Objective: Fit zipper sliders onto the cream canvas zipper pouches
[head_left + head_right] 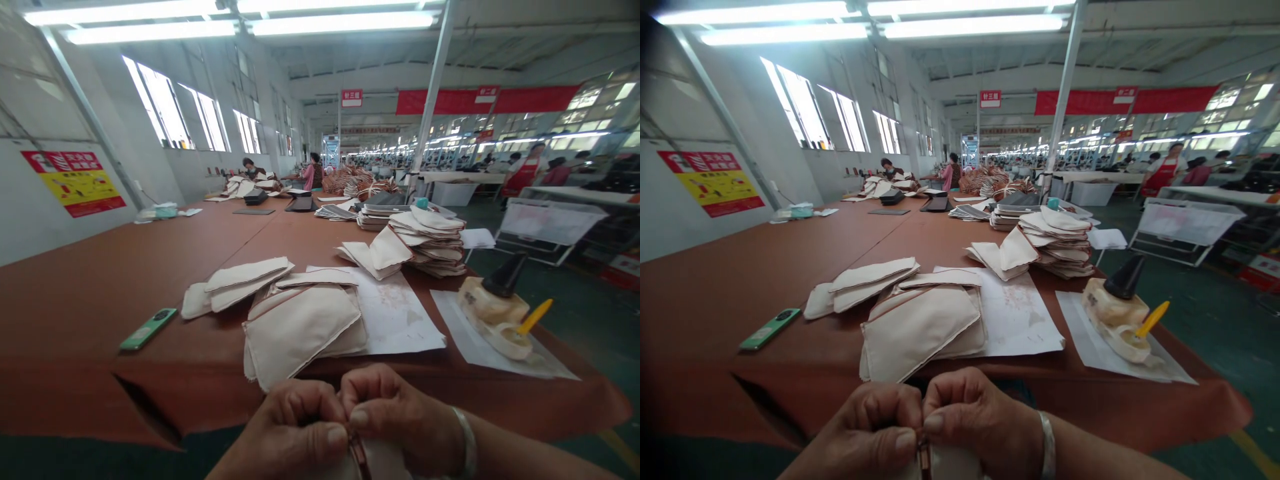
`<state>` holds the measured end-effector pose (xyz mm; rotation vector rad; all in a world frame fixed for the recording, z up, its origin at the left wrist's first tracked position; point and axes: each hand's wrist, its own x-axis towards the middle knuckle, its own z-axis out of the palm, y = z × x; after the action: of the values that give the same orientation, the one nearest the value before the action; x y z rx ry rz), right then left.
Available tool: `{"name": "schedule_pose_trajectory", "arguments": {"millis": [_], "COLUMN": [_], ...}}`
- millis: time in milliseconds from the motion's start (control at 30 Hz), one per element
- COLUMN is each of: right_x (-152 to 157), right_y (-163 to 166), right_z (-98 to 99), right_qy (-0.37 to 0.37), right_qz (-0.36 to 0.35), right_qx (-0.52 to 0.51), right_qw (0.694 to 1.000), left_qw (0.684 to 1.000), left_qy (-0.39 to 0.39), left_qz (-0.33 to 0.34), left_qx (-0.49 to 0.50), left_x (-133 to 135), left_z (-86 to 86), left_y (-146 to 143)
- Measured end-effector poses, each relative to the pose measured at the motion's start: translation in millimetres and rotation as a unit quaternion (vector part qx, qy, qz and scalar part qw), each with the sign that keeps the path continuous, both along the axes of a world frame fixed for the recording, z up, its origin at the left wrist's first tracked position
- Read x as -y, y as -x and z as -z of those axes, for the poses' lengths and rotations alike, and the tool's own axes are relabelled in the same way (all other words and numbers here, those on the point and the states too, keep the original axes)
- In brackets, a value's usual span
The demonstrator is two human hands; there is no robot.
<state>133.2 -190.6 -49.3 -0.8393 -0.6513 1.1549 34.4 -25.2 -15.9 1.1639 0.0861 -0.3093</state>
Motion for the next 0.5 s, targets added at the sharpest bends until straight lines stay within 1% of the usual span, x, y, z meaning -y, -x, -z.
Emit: {"name": "schedule_pose_trajectory", "arguments": {"millis": [67,100,167,200,267,367,433,500], "right_x": [-4,-5,-5,-3,2,5,4,3], "right_y": [6,7,6,5,1,-4,-7,-13], "right_z": [10.2,13.8,17.5,17.8,17.0,16.7,17.3,14.3], "right_qy": [-0.045,-0.058,-0.063,-0.056,-0.037,-0.013,-0.003,-0.004], "right_qz": [0.025,0.036,0.047,0.044,0.033,0.027,0.035,0.039], "right_qx": [-0.102,-0.127,-0.141,-0.135,-0.111,-0.075,-0.061,-0.035], "right_qw": [0.993,0.989,0.987,0.988,0.993,0.997,0.998,0.999], "left_qw": [0.998,0.996,0.995,0.995,0.998,0.998,0.997,0.995], "left_qy": [0.054,0.064,0.069,0.065,0.033,-0.041,-0.072,-0.102], "left_qz": [-0.043,-0.057,-0.067,-0.06,-0.052,-0.056,-0.041,-0.023], "left_qx": [0.01,0.022,0.037,0.038,0.026,-0.001,-0.01,0.003], "left_x": [11,15,20,19,16,10,9,10], "left_z": [6.1,8.8,12.5,13.0,11.3,5.4,2.0,-0.6], "left_y": [-1,-2,-3,-4,-6,-9,-10,-10]}}
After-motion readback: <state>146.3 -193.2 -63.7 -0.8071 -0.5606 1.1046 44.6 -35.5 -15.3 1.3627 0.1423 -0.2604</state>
